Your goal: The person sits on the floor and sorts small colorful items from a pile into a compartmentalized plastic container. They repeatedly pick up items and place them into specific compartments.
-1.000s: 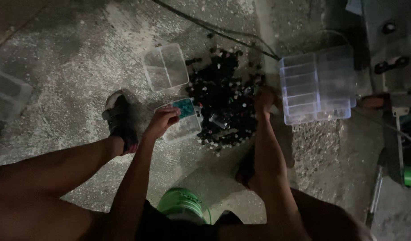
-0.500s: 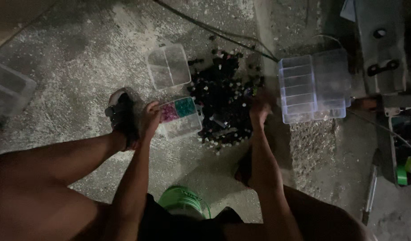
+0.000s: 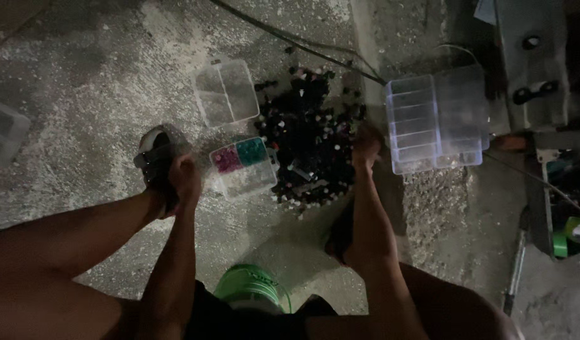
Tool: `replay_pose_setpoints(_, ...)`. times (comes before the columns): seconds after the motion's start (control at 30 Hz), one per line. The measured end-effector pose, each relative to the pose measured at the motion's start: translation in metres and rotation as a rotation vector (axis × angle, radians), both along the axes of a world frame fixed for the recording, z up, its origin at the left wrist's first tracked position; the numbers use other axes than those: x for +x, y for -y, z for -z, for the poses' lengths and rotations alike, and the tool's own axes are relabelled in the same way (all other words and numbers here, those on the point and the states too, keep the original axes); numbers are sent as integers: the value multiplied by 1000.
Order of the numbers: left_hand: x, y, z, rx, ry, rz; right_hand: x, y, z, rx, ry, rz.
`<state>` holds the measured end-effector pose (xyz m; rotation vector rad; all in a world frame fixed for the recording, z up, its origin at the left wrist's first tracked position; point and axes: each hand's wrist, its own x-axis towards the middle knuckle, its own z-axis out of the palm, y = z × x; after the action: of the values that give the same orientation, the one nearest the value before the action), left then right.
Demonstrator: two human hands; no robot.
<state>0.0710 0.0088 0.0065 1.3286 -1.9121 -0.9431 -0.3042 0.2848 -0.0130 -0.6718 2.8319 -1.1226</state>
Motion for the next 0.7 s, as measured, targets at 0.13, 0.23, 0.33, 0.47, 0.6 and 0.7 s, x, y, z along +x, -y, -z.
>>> replay_pose_setpoints(0.13, 1, 0, 3, -82, 53, 23, -6, 8, 4, 65, -94, -147)
replay_pose_setpoints(0.23, -1, 0, 2, 1, 100, 13, -9, 13, 4, -14, 299, -53)
replay_pose_setpoints(0.33, -7, 2, -1, 60, 176, -16, -10, 14, -1, 51, 324, -5)
replay_pose_setpoints(0.47, -24, 1, -8, 181, 71, -30, 4, 18, -12, 276, -23, -57)
replay_pose_setpoints(0.6, -51, -5, -23, 97, -176, 226, 49, 40, -24, -501, 348, -203)
replay_pose_setpoints(0.7, -67, -14, -36, 387, -136, 405, 92, 74, -33, -502, 817, -244)
